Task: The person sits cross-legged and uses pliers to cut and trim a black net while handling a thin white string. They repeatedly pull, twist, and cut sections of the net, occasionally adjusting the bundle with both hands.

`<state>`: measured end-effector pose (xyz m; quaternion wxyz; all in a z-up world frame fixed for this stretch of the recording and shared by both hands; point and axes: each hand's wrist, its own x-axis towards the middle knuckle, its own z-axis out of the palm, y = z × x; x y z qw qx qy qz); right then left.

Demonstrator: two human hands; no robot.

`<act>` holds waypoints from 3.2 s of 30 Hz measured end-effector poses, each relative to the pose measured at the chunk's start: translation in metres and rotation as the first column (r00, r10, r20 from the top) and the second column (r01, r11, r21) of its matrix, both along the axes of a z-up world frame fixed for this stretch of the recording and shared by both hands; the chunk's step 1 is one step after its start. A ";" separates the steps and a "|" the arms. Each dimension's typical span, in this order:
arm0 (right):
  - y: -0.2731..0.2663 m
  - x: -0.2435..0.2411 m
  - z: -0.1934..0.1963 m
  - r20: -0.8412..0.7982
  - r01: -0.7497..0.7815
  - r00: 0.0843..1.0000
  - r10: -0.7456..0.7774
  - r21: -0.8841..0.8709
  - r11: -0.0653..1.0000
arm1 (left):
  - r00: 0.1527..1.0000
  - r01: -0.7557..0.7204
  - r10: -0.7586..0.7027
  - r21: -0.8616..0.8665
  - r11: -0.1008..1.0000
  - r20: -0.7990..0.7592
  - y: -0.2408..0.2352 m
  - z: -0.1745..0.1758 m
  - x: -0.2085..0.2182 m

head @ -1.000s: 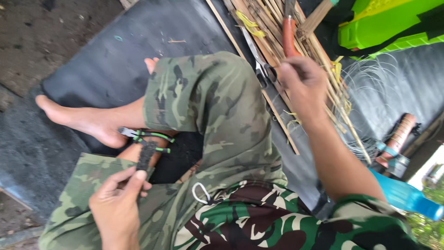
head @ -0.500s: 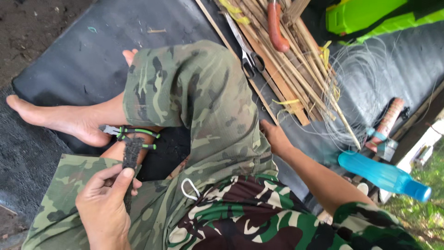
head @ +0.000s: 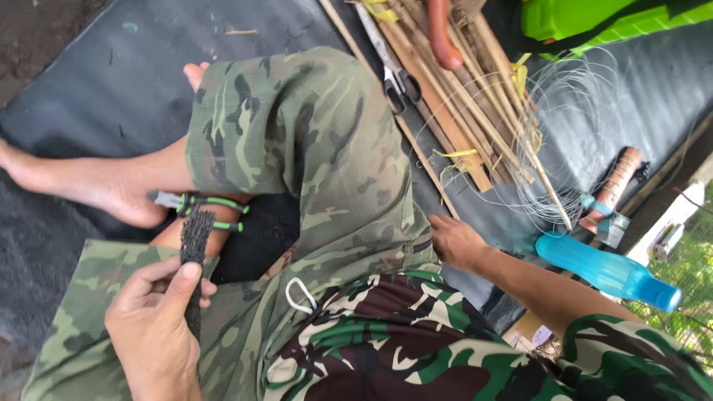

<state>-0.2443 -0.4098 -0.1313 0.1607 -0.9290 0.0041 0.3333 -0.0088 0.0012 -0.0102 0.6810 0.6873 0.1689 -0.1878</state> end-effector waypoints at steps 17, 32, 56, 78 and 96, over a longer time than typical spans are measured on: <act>-0.082 0.053 0.047 -0.312 0.486 0.837 -0.449 0.049 0.873 | 0.996 -0.029 0.023 -0.073 0.997 -0.085 -0.015 0.009 0.013; 0.166 0.233 0.149 0.358 -0.177 0.921 -0.151 0.733 0.657 | 0.985 -0.151 0.167 -0.261 0.953 0.038 0.005 0.029 0.002; 0.210 0.250 0.122 -0.427 0.485 0.856 -0.293 0.858 0.168 | 0.990 -0.112 0.123 -0.137 0.984 0.068 -0.007 0.028 -0.007; 0.201 0.275 0.115 -0.190 0.208 0.975 -0.112 0.960 0.189 | 0.992 -0.060 0.082 -0.208 0.976 0.100 -0.011 0.024 -0.007; 0.198 0.270 0.120 -0.114 0.180 0.975 -0.190 0.908 0.379 | 0.988 -0.095 0.113 -0.166 0.982 0.101 -0.015 0.025 -0.011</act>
